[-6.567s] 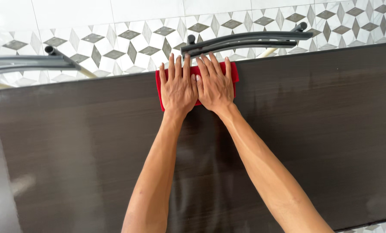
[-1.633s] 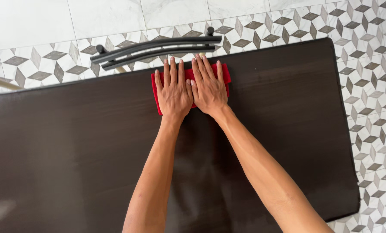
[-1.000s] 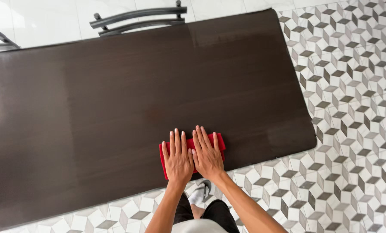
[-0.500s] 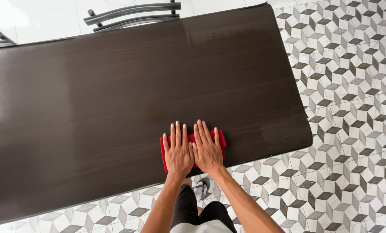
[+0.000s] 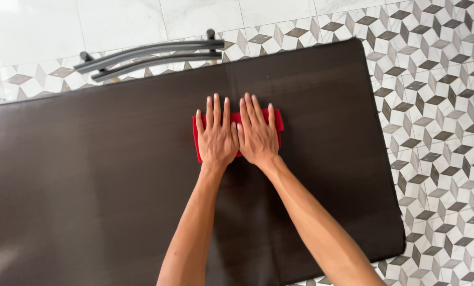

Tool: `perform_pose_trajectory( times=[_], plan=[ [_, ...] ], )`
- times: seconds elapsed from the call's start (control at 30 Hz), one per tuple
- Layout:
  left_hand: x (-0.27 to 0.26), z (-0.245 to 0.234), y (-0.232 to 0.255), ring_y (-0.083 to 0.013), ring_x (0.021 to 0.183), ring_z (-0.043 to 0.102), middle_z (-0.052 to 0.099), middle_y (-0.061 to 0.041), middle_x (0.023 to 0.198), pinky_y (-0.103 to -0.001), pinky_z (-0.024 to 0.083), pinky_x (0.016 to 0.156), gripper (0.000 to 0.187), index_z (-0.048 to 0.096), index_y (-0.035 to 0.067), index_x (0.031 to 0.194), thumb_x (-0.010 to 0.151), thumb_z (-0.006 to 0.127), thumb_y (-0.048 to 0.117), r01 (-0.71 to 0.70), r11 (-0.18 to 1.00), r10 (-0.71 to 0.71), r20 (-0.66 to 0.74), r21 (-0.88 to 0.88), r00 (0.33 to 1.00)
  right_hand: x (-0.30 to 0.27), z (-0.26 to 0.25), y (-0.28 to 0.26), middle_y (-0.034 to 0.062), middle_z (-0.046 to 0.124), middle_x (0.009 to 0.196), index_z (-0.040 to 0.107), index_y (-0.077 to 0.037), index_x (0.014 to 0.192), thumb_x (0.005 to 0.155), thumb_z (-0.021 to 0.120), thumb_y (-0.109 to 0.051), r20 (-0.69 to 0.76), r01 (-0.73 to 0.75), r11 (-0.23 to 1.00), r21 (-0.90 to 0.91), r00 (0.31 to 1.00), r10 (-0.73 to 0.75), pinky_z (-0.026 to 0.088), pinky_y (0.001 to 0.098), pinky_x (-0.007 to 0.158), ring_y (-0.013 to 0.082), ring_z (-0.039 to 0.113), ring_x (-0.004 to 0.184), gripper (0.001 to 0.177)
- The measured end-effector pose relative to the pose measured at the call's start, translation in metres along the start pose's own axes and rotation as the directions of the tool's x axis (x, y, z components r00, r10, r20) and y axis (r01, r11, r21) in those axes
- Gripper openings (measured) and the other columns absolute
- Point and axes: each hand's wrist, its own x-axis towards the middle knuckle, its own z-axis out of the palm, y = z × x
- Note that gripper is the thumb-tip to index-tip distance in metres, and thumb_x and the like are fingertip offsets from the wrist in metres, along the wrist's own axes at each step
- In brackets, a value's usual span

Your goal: The person cleans a dark wooden table using a brush and a red cloth. They apply a liquid from a spray bottle and wipe the surface repeatedly to remove residue.

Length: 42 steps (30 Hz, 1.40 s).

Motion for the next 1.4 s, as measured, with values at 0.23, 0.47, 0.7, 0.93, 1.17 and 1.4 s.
perform_pose_trajectory(
  times=[0.23, 0.47, 0.7, 0.93, 1.17, 1.4],
  plan=[
    [0.119, 0.020, -0.021, -0.0367, 0.152, 0.028, 0.041, -0.022, 0.158, -0.057, 0.016, 0.123, 0.059, 0.044, 0.003, 0.155, 0.104, 0.040, 0.032, 0.000, 1.000, 0.001, -0.088, 0.011, 0.996, 0.121, 0.005, 0.044, 0.0180, 0.034, 0.165, 0.032, 0.001, 0.159, 0.107, 0.037, -0.029, -0.056, 0.091, 0.995, -0.040, 0.994, -0.094, 0.013, 0.0582, 0.124, 0.0313, 0.026, 0.155, 0.060],
    [0.153, 0.020, -0.021, -0.0367, 0.129, 0.050, 0.059, -0.018, 0.128, -0.056, 0.028, 0.118, 0.042, 0.061, 0.003, 0.131, 0.107, 0.041, 0.032, 0.103, 0.994, -0.103, 0.022, -0.018, 0.994, 0.162, -0.001, 0.055, 0.0127, 0.058, 0.140, 0.053, -0.004, 0.141, 0.107, 0.039, -0.028, 0.151, 0.001, 0.999, 0.054, 0.988, -0.009, 0.019, 0.0578, 0.125, 0.0291, 0.045, 0.141, 0.044],
    [0.122, 0.021, -0.016, -0.0371, 0.139, 0.043, 0.053, -0.020, 0.145, -0.057, 0.023, 0.121, 0.052, 0.050, 0.004, 0.148, 0.106, 0.041, 0.032, 0.038, 0.999, -0.039, -0.107, -0.008, 0.993, 0.128, 0.008, 0.048, 0.0170, 0.031, 0.167, 0.034, 0.001, 0.159, 0.108, 0.036, -0.030, -0.042, 0.075, 0.997, -0.002, 0.996, -0.075, 0.009, 0.0575, 0.126, 0.0304, 0.024, 0.156, 0.059],
    [0.021, 0.008, 0.014, -0.0337, 0.157, 0.023, 0.029, -0.020, 0.167, -0.055, 0.015, 0.126, 0.059, 0.039, 0.003, 0.159, 0.108, 0.036, 0.032, 0.021, 1.000, -0.022, -0.066, -0.013, 0.998, 0.024, -0.006, 0.024, 0.0179, 0.027, 0.169, 0.028, 0.003, 0.160, 0.108, 0.034, -0.031, -0.029, 0.046, 0.999, 0.006, 0.998, -0.046, 0.010, 0.0565, 0.127, 0.0300, 0.023, 0.157, 0.062],
    [-0.134, -0.019, 0.073, -0.0327, 0.156, 0.022, 0.030, -0.020, 0.166, -0.054, 0.014, 0.125, 0.059, 0.039, 0.000, 0.156, 0.107, 0.035, 0.033, 0.033, 0.999, -0.033, -0.018, 0.027, 0.999, -0.141, -0.032, -0.009, 0.0189, 0.028, 0.167, 0.030, 0.005, 0.158, 0.106, 0.033, -0.030, -0.018, 0.024, 1.000, 0.008, 1.000, -0.024, 0.011, 0.0558, 0.127, 0.0292, 0.023, 0.156, 0.063],
    [-0.290, -0.030, 0.129, -0.0321, 0.156, 0.020, 0.028, -0.021, 0.166, -0.053, 0.013, 0.125, 0.059, 0.040, 0.000, 0.154, 0.106, 0.033, 0.032, 0.021, 1.000, -0.021, 0.006, 0.017, 1.000, -0.308, -0.047, -0.031, 0.0177, 0.028, 0.167, 0.030, 0.004, 0.158, 0.105, 0.034, -0.029, 0.003, -0.001, 0.999, 0.048, 1.000, 0.001, 0.010, 0.0543, 0.126, 0.0281, 0.022, 0.156, 0.062]
  ],
)
